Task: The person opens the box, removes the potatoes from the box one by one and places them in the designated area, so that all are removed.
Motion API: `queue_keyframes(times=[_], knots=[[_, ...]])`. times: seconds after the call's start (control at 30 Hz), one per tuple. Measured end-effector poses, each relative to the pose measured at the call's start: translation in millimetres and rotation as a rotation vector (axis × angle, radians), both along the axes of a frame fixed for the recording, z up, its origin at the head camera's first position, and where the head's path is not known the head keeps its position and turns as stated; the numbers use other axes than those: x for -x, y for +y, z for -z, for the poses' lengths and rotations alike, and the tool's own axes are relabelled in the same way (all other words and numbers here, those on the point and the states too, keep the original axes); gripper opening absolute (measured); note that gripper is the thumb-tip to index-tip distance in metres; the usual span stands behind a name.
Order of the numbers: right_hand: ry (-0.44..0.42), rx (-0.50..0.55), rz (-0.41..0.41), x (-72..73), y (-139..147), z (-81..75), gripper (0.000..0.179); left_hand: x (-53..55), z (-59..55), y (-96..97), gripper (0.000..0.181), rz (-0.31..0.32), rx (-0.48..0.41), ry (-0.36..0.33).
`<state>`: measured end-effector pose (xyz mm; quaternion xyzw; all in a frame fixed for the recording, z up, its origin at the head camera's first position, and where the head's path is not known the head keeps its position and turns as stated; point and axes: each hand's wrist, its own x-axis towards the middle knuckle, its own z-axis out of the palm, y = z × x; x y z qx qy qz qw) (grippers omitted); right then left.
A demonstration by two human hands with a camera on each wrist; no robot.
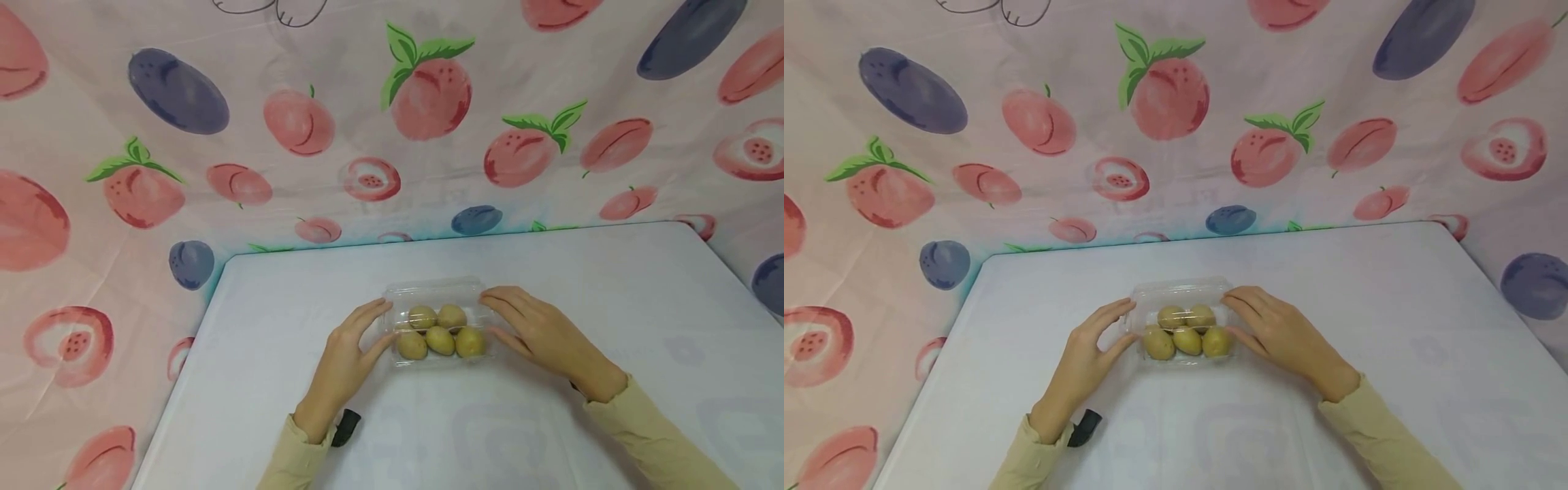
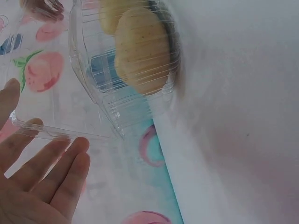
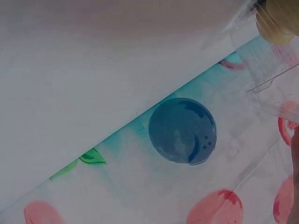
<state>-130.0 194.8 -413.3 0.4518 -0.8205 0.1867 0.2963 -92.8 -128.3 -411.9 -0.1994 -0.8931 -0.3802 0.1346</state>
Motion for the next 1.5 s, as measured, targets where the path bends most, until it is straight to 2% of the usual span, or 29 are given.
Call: queue_keyframes(times=[0.23,0.47,0.63,0.73,0.93,1.0,1.3,1.5], knots=[[-0.051,0.000,0.050,3.3,1,-0.3,0.052,4.3,-1.9,2.0,0.046,-0.002,-0.028,-0.001],[-0.127,-0.002,0.082,5.6,4,-1.4,0.043,7.6,-2.3,3.2,0.045,-0.011,-0.052,-0.016],[-0.161,0.021,0.092,8.4,2,-3.8,0.055,11.5,-2.8,4.7,0.046,-0.031,-0.077,-0.020],[-0.177,0.034,0.097,10.5,1,-5.2,0.057,13.4,-3.0,5.2,0.046,-0.035,-0.088,-0.019],[-0.210,0.062,0.106,16.4,0,-7.1,0.038,18.8,-2.4,5.6,0.046,-0.044,-0.097,-0.034],[-0.221,0.072,0.116,18.4,-1,-7.9,0.038,21.0,-2.3,5.6,0.046,-0.047,-0.103,-0.036],[-0.229,0.108,0.139,27.9,-4,-9.3,0.040,30.0,-2.3,6.3,0.047,-0.073,-0.113,-0.056],[-0.239,0.137,0.173,34.6,-7,-9.8,0.046,34.2,0.2,7.7,0.049,-0.067,-0.160,-0.092]])
